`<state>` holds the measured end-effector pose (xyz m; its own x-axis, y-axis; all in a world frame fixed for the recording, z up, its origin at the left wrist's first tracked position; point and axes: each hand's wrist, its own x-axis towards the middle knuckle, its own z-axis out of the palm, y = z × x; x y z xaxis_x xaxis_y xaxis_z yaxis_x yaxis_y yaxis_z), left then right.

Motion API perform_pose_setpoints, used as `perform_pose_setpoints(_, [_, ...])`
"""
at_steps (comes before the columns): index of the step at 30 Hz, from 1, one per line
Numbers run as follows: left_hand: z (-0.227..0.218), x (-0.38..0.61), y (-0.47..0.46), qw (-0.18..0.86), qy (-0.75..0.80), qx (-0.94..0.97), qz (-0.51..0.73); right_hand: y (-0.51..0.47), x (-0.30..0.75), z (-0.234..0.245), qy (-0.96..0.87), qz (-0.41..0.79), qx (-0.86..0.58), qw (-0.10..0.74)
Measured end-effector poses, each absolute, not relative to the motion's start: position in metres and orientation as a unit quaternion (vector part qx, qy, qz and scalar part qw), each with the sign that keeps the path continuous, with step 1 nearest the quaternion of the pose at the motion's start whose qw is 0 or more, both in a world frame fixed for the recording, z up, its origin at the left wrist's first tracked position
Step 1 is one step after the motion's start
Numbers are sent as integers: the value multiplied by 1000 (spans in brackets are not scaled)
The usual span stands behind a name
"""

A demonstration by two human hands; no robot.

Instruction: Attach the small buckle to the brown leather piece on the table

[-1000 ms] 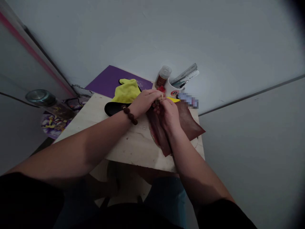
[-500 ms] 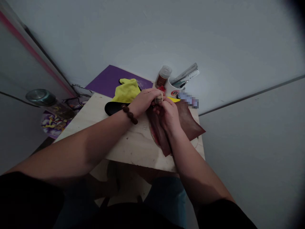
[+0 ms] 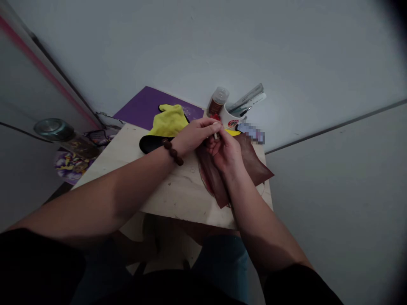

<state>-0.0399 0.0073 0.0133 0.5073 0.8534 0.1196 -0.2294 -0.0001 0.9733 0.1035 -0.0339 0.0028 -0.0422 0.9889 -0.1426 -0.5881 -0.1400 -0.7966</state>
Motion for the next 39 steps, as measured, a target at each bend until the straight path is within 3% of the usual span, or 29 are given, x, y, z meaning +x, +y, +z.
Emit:
perform_pose_setpoints(16, [18, -40, 0, 616, 338, 572, 423, -33, 102, -3, -335, 701, -384, 499])
perform_pose_setpoints(29, [10, -35, 8, 661, 319, 528, 427, -32, 105, -1, -322, 671, -392, 541])
perform_pose_setpoints(39, [11, -37, 13, 634, 349, 525, 447, -31, 106, 0, -302, 656, -412, 555])
